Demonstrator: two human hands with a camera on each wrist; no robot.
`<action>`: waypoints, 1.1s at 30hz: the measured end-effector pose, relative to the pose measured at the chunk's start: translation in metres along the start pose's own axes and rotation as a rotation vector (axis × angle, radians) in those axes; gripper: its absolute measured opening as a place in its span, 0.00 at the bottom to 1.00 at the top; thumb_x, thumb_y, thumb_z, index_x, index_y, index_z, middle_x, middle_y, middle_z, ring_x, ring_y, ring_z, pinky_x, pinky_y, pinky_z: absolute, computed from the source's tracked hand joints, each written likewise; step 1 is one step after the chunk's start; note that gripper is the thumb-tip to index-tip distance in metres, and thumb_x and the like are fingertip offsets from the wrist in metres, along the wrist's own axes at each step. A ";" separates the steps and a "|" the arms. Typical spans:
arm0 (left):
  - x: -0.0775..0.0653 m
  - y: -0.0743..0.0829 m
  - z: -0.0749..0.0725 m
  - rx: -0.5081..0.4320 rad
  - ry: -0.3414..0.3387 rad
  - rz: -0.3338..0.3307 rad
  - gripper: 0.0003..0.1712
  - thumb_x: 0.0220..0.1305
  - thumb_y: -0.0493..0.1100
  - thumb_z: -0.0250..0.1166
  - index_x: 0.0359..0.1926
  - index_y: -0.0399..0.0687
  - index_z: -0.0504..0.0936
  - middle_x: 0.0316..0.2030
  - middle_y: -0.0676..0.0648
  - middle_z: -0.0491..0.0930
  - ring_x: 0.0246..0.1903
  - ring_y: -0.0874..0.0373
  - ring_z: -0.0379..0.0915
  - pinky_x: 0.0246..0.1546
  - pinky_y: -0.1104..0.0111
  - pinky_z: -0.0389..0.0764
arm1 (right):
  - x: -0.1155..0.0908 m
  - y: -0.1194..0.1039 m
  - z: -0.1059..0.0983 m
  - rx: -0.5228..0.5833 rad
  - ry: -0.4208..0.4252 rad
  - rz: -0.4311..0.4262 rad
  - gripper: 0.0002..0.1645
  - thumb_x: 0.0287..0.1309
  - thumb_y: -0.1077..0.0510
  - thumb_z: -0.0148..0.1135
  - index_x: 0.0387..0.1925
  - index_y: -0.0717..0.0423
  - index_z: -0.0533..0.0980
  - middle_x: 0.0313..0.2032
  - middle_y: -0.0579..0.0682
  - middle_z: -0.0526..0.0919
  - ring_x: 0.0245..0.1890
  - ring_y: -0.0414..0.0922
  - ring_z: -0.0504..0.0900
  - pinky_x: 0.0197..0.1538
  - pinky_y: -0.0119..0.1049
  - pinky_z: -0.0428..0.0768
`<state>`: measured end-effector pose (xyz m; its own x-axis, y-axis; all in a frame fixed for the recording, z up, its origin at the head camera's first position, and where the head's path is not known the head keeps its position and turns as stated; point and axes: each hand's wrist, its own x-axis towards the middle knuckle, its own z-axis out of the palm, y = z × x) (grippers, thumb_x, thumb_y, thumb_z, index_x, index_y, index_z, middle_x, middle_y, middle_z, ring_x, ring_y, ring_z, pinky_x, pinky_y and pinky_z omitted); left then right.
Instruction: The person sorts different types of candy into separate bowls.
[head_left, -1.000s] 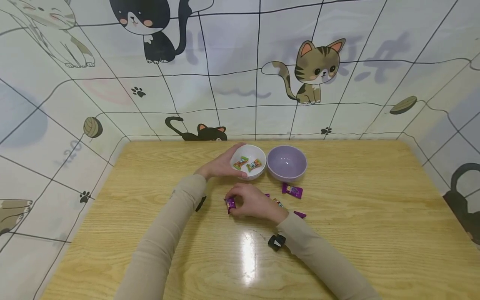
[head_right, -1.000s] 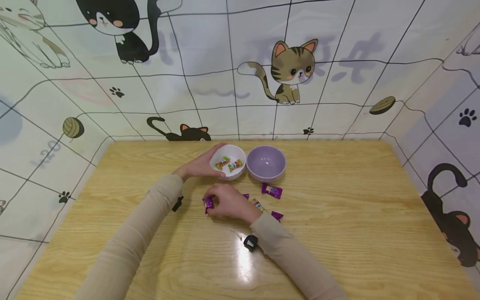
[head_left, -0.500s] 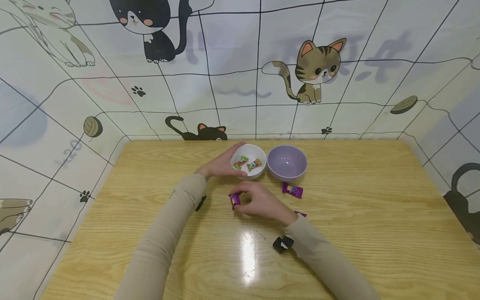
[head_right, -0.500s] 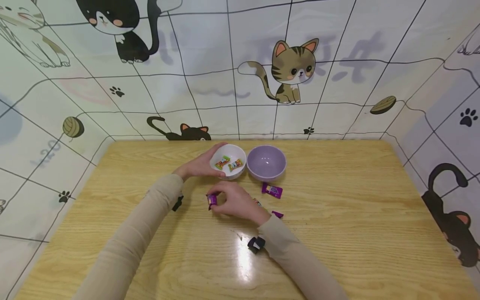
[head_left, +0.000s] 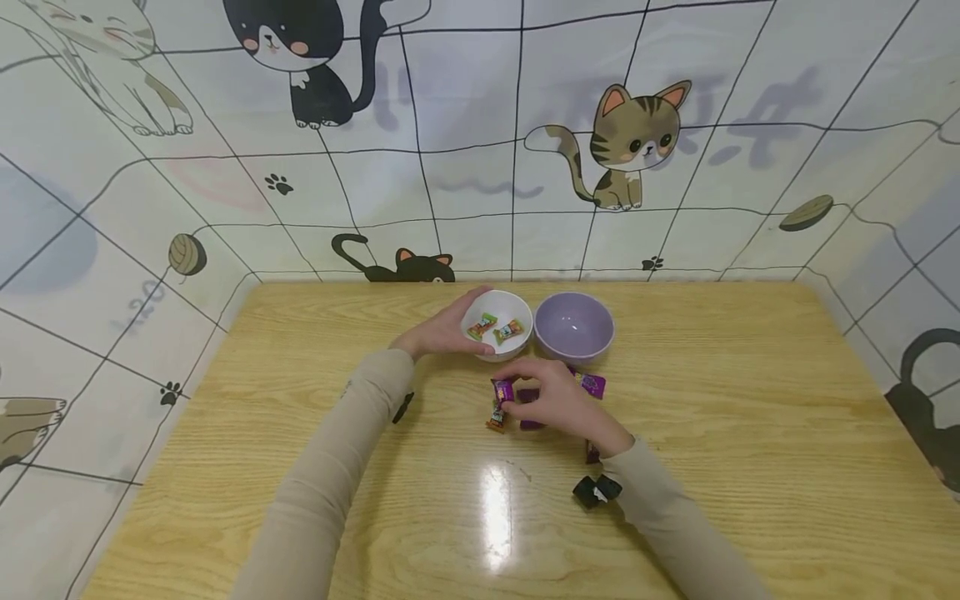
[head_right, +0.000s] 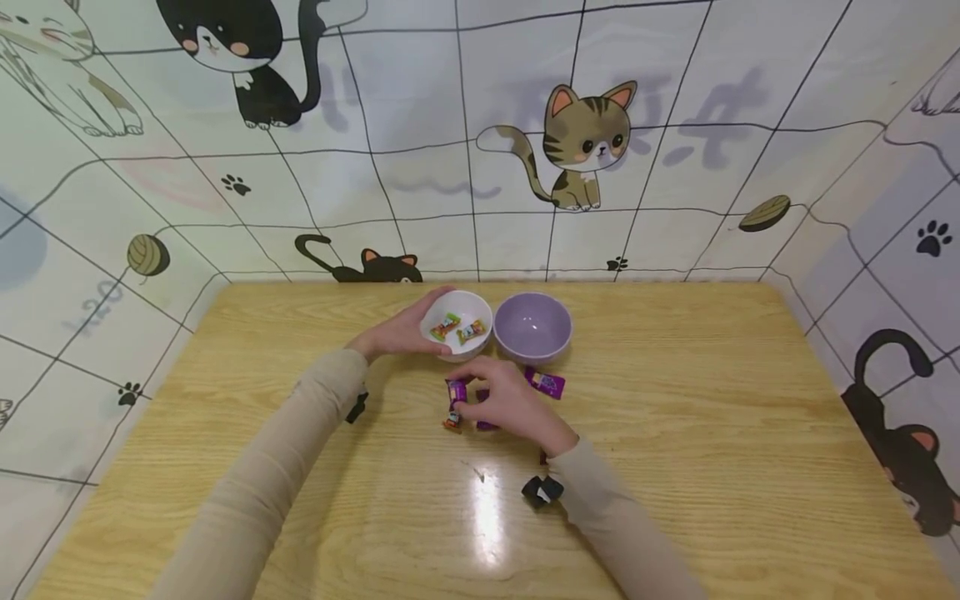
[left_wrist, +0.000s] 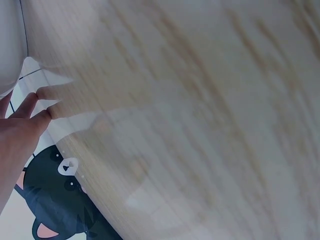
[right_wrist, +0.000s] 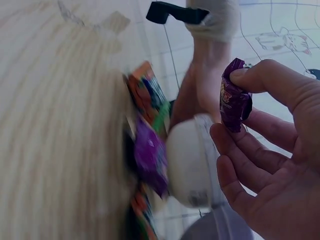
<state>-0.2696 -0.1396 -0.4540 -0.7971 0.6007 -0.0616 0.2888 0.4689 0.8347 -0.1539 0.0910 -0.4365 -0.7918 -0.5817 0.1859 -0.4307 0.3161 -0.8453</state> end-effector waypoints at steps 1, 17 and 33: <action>0.000 0.000 0.000 -0.002 0.000 -0.002 0.62 0.48 0.40 0.78 0.76 0.46 0.46 0.65 0.40 0.61 0.60 0.48 0.61 0.63 0.55 0.60 | -0.002 0.000 -0.003 -0.008 0.007 0.004 0.20 0.50 0.65 0.70 0.48 0.58 0.81 0.45 0.48 0.83 0.48 0.48 0.79 0.50 0.48 0.79; 0.001 0.000 0.001 0.014 -0.005 -0.032 0.63 0.48 0.41 0.77 0.76 0.49 0.45 0.67 0.40 0.59 0.63 0.47 0.59 0.64 0.55 0.58 | -0.015 0.002 -0.066 -0.179 0.083 0.034 0.22 0.48 0.67 0.71 0.48 0.63 0.80 0.46 0.55 0.83 0.50 0.56 0.78 0.51 0.51 0.77; -0.003 0.005 0.003 0.017 -0.002 -0.023 0.61 0.49 0.40 0.76 0.76 0.49 0.46 0.65 0.39 0.61 0.61 0.47 0.61 0.63 0.55 0.61 | -0.006 0.022 -0.105 -0.311 0.077 0.052 0.23 0.46 0.66 0.73 0.47 0.68 0.79 0.46 0.64 0.81 0.47 0.59 0.79 0.50 0.53 0.77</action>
<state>-0.2641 -0.1371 -0.4513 -0.8026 0.5908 -0.0823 0.2789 0.4936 0.8238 -0.2041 0.1800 -0.4032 -0.8413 -0.5046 0.1939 -0.4915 0.5648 -0.6629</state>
